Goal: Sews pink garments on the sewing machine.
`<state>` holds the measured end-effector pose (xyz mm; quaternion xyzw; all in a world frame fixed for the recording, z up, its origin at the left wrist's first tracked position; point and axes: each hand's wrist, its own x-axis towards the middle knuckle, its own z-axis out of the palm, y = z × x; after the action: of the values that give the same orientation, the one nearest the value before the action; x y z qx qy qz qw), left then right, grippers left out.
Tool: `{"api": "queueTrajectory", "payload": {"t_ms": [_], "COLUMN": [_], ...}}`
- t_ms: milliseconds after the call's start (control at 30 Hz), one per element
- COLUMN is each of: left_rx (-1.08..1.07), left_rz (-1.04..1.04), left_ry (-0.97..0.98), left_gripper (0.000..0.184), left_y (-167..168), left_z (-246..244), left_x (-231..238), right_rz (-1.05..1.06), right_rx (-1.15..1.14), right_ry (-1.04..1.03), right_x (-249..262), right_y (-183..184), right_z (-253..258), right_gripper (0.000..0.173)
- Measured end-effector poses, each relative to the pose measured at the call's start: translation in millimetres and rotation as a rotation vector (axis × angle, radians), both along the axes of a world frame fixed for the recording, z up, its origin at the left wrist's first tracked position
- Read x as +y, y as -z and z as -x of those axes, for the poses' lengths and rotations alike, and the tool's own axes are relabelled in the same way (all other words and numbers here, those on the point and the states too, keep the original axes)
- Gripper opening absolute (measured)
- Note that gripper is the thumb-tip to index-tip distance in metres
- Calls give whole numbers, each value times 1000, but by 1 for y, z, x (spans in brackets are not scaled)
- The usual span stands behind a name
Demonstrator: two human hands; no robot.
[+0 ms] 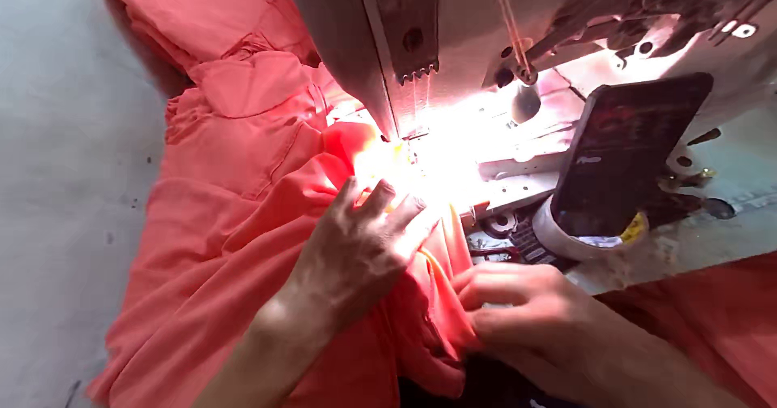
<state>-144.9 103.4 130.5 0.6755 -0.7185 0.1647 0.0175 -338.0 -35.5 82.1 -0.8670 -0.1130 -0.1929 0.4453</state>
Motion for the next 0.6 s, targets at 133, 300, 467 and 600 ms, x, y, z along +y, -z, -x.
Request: {"api": "queueTrajectory", "payload": {"t_ms": [133,300,467,600], "left_rx": [142,135,336,476], "left_rz": [106,84,67,1], "left_ry": [128,124,147,177], "left_gripper": [33,39,36,17], "left_y": [23,34,27,-2], "left_z": [-9,-3,-12,-24], "left_x": [1,7,7,-1], "right_rz": [-121,17,-217,-415], "right_rx": [-57,-120,-109,-152], "right_ry": [9,157,14,171], "right_x": [6,14,4,-18], "right_y": [-9,44,18,-53], "right_z": [9,11,5,-16], "right_gripper": [14,18,18,12]}}
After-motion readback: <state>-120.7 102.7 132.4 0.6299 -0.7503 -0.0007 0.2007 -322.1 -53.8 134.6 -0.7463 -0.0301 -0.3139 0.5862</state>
